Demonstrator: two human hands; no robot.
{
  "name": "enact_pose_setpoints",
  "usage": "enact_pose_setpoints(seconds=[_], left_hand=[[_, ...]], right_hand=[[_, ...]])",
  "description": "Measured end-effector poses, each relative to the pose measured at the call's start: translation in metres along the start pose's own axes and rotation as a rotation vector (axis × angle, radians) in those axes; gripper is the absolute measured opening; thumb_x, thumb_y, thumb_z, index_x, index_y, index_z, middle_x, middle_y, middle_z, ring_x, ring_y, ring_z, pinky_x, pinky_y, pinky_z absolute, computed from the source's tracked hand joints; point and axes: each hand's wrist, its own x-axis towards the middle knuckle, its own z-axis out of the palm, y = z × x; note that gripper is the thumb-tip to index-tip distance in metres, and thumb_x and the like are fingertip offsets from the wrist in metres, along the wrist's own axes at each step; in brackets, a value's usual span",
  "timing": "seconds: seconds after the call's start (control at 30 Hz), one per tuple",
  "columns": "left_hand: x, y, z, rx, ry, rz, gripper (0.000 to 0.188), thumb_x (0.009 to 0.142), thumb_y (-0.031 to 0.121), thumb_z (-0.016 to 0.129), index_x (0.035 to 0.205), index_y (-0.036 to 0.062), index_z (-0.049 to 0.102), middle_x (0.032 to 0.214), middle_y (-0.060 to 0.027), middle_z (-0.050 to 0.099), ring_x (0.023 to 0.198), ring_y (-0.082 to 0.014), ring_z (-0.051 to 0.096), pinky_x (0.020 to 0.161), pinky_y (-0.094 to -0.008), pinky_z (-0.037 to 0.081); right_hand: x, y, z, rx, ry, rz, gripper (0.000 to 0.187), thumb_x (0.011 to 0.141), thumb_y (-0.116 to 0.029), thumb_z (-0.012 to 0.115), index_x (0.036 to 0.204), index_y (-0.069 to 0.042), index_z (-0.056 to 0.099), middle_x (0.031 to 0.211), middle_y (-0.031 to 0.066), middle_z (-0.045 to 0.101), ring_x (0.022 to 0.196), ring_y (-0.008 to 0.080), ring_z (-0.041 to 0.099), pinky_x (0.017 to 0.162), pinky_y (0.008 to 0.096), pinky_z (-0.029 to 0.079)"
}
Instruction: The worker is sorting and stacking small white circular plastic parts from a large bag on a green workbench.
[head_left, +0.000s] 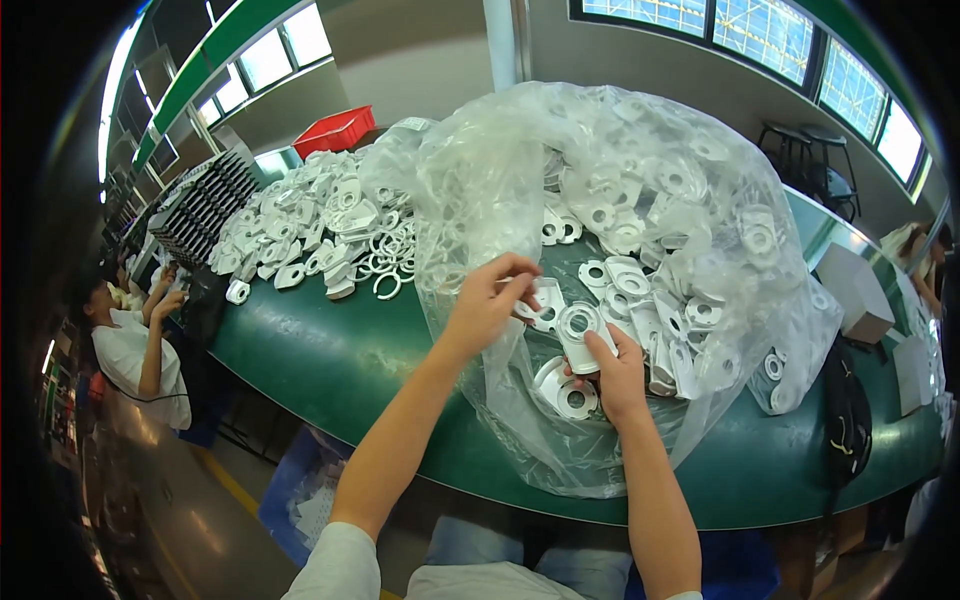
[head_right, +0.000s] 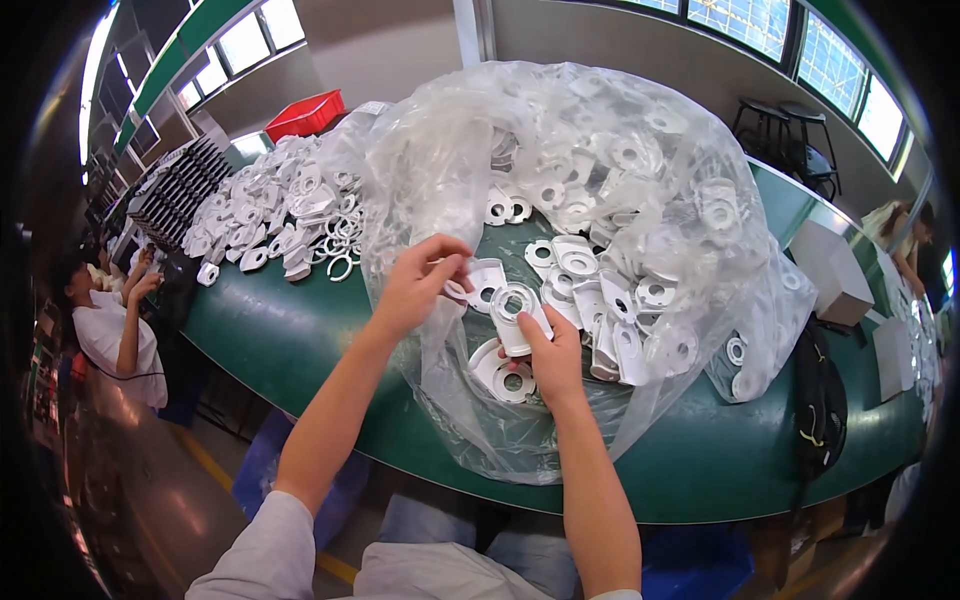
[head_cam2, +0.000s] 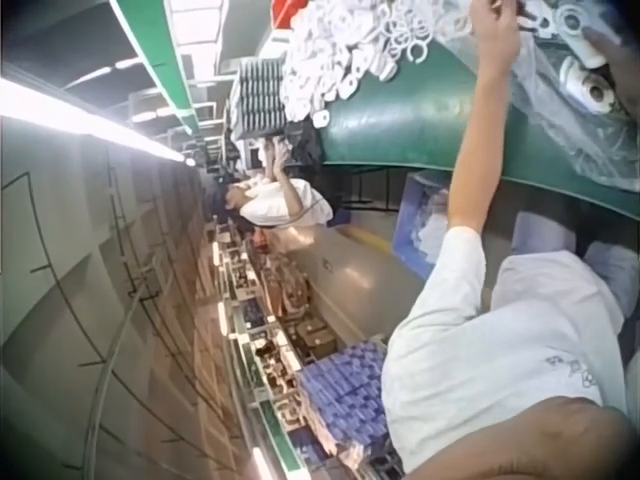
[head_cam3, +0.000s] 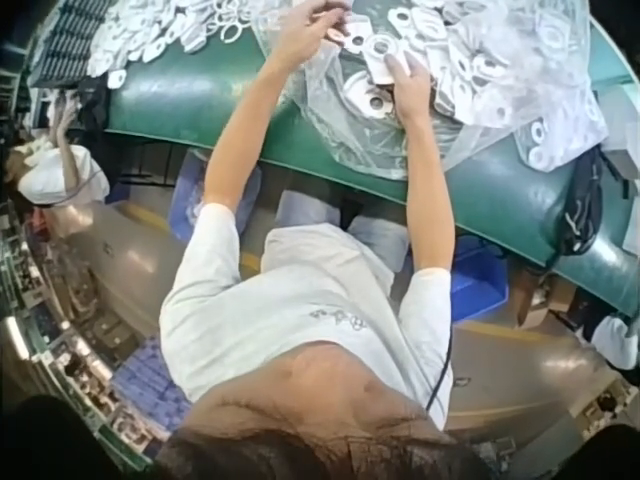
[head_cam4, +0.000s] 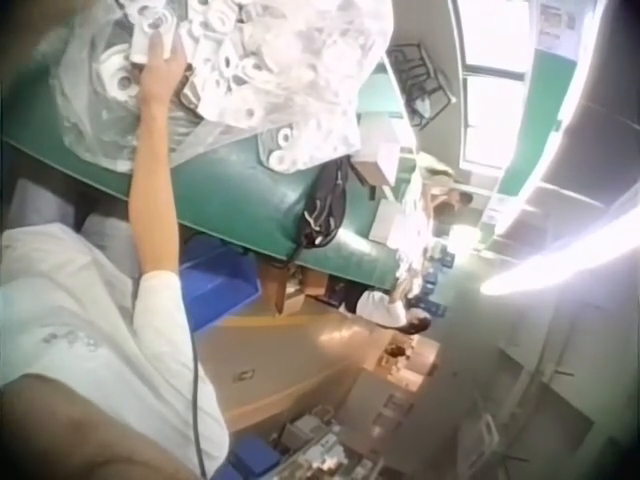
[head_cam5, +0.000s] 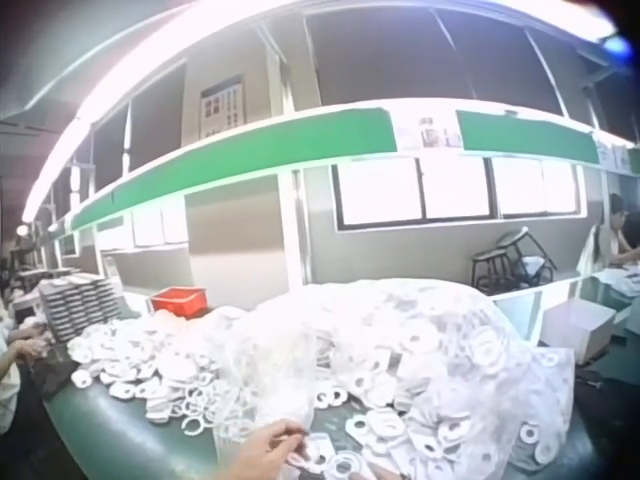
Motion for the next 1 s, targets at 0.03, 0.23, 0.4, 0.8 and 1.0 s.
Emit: enact_pose_setpoints(seconds=[0.03,0.23,0.4,0.8,1.0], left_hand=[[0.001,0.003,0.009,-0.004,-0.001,0.000,0.015,0.091,0.009,0.054,0.103,-0.0004,0.056,0.085,-0.0061,0.064,0.068,-0.0110,0.061,0.053,-0.0217,0.048],[0.002,-0.017,0.022,0.006,0.026,0.080,0.011,0.087,0.005,0.060,0.096,-0.0006,0.061,0.076,-0.0036,0.064,0.053,-0.0045,0.051,0.046,-0.0179,0.038],[-0.001,-0.025,0.017,0.133,0.065,0.121,0.011,0.085,0.003,0.062,0.096,-0.0010,0.063,0.074,-0.0026,0.063,0.054,-0.0037,0.048,0.048,-0.0180,0.037],[-0.015,-0.003,0.029,0.084,0.052,0.027,0.004,0.081,0.001,0.066,0.084,-0.0017,0.067,0.072,-0.0019,0.059,0.055,-0.0045,0.051,0.050,-0.0185,0.040],[-0.018,-0.017,0.035,0.164,0.036,0.207,0.004,0.079,0.001,0.067,0.082,-0.0016,0.068,0.078,-0.0018,0.060,0.063,-0.0054,0.055,0.056,-0.0195,0.042]], right_hand=[[-0.001,-0.003,0.001,-0.004,0.019,0.032,0.022,0.092,-0.016,0.053,0.104,0.002,0.055,0.077,0.0125,0.064,0.058,0.0167,0.062,0.044,0.0236,0.045],[0.001,0.005,0.001,0.039,-0.019,0.056,0.022,0.094,-0.019,0.050,0.102,0.000,0.057,0.079,0.0097,0.064,0.058,0.0151,0.062,0.044,0.0235,0.046],[0.002,0.003,-0.001,0.062,-0.029,0.076,0.038,0.098,-0.030,0.037,0.105,0.003,0.055,0.079,0.0133,0.064,0.058,0.0179,0.060,0.045,0.0252,0.045],[0.001,0.002,-0.004,-0.017,-0.120,0.082,0.041,0.098,-0.034,0.036,0.100,0.002,0.055,0.076,0.0120,0.063,0.054,0.0180,0.059,0.042,0.0257,0.044],[-0.001,0.001,-0.001,-0.015,-0.137,0.080,0.038,0.098,-0.033,0.037,0.101,0.001,0.054,0.076,0.0108,0.063,0.053,0.0177,0.060,0.041,0.0244,0.044]])
